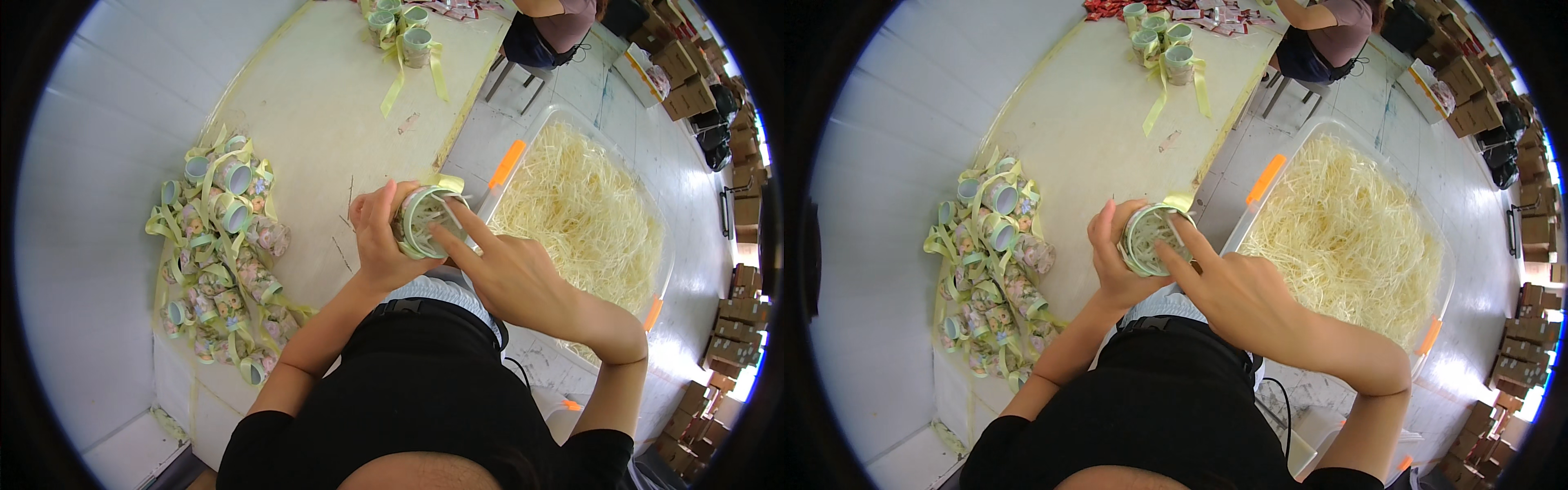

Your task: The person places bundles of decorative filler into small containers, pressing the material inside by hand.

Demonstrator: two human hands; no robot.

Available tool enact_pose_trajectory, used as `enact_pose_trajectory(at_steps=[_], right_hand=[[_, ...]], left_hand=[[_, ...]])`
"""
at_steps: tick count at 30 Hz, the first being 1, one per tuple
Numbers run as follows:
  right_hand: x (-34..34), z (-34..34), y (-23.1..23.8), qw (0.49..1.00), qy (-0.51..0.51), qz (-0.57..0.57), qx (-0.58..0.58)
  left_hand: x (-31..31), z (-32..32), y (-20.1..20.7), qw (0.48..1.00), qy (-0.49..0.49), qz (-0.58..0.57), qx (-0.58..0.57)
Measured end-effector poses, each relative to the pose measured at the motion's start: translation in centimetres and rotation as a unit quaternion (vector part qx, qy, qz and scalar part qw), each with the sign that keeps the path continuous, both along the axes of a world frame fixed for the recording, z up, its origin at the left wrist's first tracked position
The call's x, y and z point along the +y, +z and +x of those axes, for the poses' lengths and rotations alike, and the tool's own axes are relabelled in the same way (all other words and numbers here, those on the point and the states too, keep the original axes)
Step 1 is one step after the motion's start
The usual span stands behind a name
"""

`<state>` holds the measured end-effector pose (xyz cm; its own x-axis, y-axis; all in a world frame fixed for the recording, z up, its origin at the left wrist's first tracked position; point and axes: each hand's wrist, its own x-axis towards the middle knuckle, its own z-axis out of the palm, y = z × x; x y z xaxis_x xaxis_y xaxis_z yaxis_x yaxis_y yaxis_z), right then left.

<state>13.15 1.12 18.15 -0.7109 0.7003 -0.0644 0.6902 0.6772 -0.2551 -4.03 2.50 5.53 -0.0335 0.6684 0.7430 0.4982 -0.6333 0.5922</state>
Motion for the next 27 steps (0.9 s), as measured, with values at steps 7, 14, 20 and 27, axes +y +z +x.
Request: enact_pose_trajectory(at_steps=[7,14,20,27], right_hand=[[1.7,0.4,-1.1,0.982,0.072,-0.059,-0.162],[3.0,1.1,-1.0,0.949,0.111,-0.142,-0.259],[2.7,2.6,3.9,0.982,0.105,-0.113,-0.107],[2.3,0.7,1.3,0.976,0.196,0.016,0.095]], left_hand=[[-0.6,2.2,0.1,0.998,-0.059,0.002,0.014],[-0.5,2.3,0.6,0.989,-0.111,-0.044,0.090],[-0.1,1.8,-0.6,0.996,-0.079,-0.024,0.018],[0.2,2.2,-2.1,0.998,-0.030,0.046,-0.015]])
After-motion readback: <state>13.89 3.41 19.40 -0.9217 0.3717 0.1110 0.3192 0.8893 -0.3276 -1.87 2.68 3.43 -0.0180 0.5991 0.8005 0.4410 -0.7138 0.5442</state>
